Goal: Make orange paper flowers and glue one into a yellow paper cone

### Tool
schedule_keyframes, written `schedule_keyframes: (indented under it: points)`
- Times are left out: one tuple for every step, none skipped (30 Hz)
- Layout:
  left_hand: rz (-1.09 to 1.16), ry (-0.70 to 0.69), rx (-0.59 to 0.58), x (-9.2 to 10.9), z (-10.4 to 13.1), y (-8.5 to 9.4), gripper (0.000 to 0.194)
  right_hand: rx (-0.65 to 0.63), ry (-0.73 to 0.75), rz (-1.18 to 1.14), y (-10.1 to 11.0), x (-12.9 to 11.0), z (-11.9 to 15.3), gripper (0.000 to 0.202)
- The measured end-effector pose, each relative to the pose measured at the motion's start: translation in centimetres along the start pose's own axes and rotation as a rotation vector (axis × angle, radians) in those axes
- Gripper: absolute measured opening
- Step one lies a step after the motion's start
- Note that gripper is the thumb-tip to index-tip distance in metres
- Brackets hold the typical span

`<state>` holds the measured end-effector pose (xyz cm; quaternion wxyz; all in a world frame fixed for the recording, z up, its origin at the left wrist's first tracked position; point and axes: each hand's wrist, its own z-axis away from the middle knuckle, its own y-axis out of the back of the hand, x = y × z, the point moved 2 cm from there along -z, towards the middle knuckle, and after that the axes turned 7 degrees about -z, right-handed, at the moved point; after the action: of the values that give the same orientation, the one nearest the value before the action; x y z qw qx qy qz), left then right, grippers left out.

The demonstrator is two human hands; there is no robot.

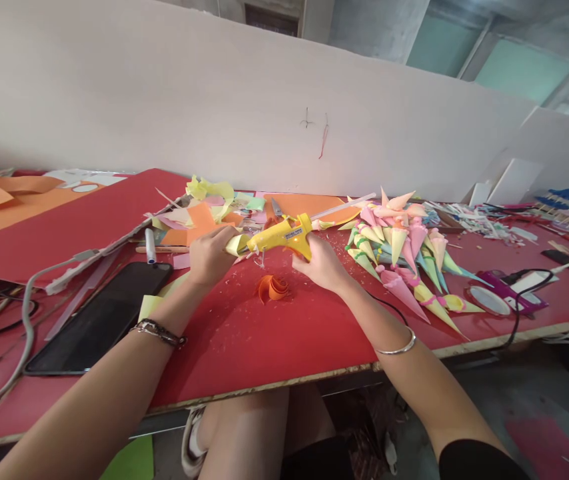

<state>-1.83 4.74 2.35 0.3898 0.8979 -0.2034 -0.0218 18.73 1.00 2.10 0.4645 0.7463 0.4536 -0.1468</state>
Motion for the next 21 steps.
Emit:
schedule_keyframes:
  points:
    - [-0.003, 0.007, 0.000, 0.0, 0.0, 0.0, 0.010, 0.004, 0.000, 0.017, 0.1, 0.1, 0.0, 0.008]
    - [-0.006, 0.012, -0.001, 0.0, 0.0, 0.1, 0.010, 0.008, 0.002, 0.032, 0.1, 0.1, -0.1, 0.008]
    - [-0.008, 0.018, -0.001, 0.0, 0.0, 0.1, 0.009, 0.012, 0.005, 0.044, 0.2, 0.2, -0.1, 0.008]
    - [-0.011, 0.024, -0.001, 0.0, 0.0, 0.1, 0.009, 0.014, 0.012, 0.054, 0.3, 0.2, -0.1, 0.008]
    - [-0.013, 0.028, -0.001, 0.0, 0.0, 0.0, 0.008, 0.016, 0.020, 0.063, 0.3, 0.3, -0.2, 0.009]
    - [-0.014, 0.031, -0.001, -0.1, 0.0, 0.0, 0.008, 0.019, 0.028, 0.076, 0.4, 0.4, -0.2, 0.009]
    - [-0.016, 0.034, 0.000, -0.1, 0.0, -0.1, 0.007, 0.024, 0.037, 0.091, 0.5, 0.5, -0.2, 0.010]
    - [-0.019, 0.038, 0.000, -0.2, 0.1, -0.1, 0.007, 0.032, 0.044, 0.109, 0.6, 0.5, -0.2, 0.011]
    - [-0.024, 0.041, 0.000, -0.3, 0.1, -0.2, 0.006, 0.042, 0.049, 0.128, 0.7, 0.6, -0.2, 0.013]
    - [-0.032, 0.045, -0.001, -0.3, 0.1, -0.2, 0.007, 0.050, 0.052, 0.145, 0.8, 0.7, -0.2, 0.014]
    - [-0.040, 0.049, -0.003, -0.3, 0.1, -0.3, 0.007, 0.057, 0.051, 0.161, 0.9, 0.9, -0.2, 0.016]
    - [-0.046, 0.051, -0.005, -0.3, 0.2, -0.3, 0.008, 0.061, 0.049, 0.174, 0.9, 1.0, -0.2, 0.017]
    - [-0.050, 0.052, -0.006, -0.3, 0.2, -0.3, 0.009, 0.063, 0.047, 0.185, 0.9, 1.1, -0.2, 0.019]
    - [-0.052, 0.052, -0.007, -0.3, 0.2, -0.3, 0.010, 0.063, 0.044, 0.195, 1.0, 1.2, -0.2, 0.020]
    - [-0.052, 0.049, -0.008, -0.3, 0.2, -0.3, 0.011, 0.065, 0.042, 0.205, 1.0, 1.2, -0.2, 0.022]
    - [-0.050, 0.045, -0.008, -0.3, 0.2, -0.3, 0.011, 0.068, 0.045, 0.215, 1.0, 1.3, -0.1, 0.023]
    - [-0.050, 0.040, -0.006, -0.3, 0.2, -0.4, 0.011, 0.073, 0.051, 0.225, 1.0, 1.3, -0.2, 0.023]
    - [-0.049, 0.035, -0.004, -0.3, 0.2, -0.4, 0.011, 0.075, 0.060, 0.234, 1.0, 1.3, -0.2, 0.023]
    - [-0.048, 0.030, -0.004, -0.3, 0.2, -0.5, 0.010, 0.077, 0.068, 0.242, 1.0, 1.3, -0.2, 0.023]
    - [-0.048, 0.027, -0.005, -0.3, 0.2, -0.6, 0.010, 0.076, 0.074, 0.249, 1.1, 1.3, -0.2, 0.022]
    - [-0.047, 0.026, -0.009, -0.3, 0.2, -0.7, 0.009, 0.075, 0.078, 0.254, 1.1, 1.3, -0.2, 0.022]
